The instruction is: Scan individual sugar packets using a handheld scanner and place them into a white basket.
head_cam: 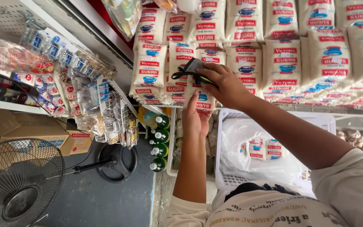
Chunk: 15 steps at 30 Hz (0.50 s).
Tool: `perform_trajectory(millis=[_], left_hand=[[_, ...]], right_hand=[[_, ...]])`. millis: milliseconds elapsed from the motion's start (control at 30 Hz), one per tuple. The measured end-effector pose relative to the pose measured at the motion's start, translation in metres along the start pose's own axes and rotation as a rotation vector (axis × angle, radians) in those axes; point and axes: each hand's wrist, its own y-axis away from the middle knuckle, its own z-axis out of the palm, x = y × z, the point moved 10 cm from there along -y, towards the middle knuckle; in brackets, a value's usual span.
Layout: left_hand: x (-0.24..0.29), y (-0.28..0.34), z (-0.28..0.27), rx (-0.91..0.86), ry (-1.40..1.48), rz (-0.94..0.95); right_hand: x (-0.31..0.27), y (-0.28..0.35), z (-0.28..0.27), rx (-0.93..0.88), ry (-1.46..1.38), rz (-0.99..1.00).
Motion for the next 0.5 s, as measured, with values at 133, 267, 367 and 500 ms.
perform_trajectory(millis=[133, 267, 367, 500], left_hand=[[-0.012, 0.015, -0.001, -0.072, -0.01, -0.101], [-0.013, 0.027, -0.001, -0.066, 0.017, -0.106], [-0.007, 0.037, 0.004, -0.096, 0.03, -0.082], [-0.012, 0.046, 0.015, -0.193, 0.063, -0.123]], right_hand=[[0.005, 0.01, -0.01, -0.03, -0.252, 0.081], [0.026, 0.02, -0.008, -0.024, -0.398, 0.173], [0.035, 0.028, -0.008, -0.057, -0.577, 0.363], [0.033, 0.039, -0.015, -0.095, -0.59, 0.531]])
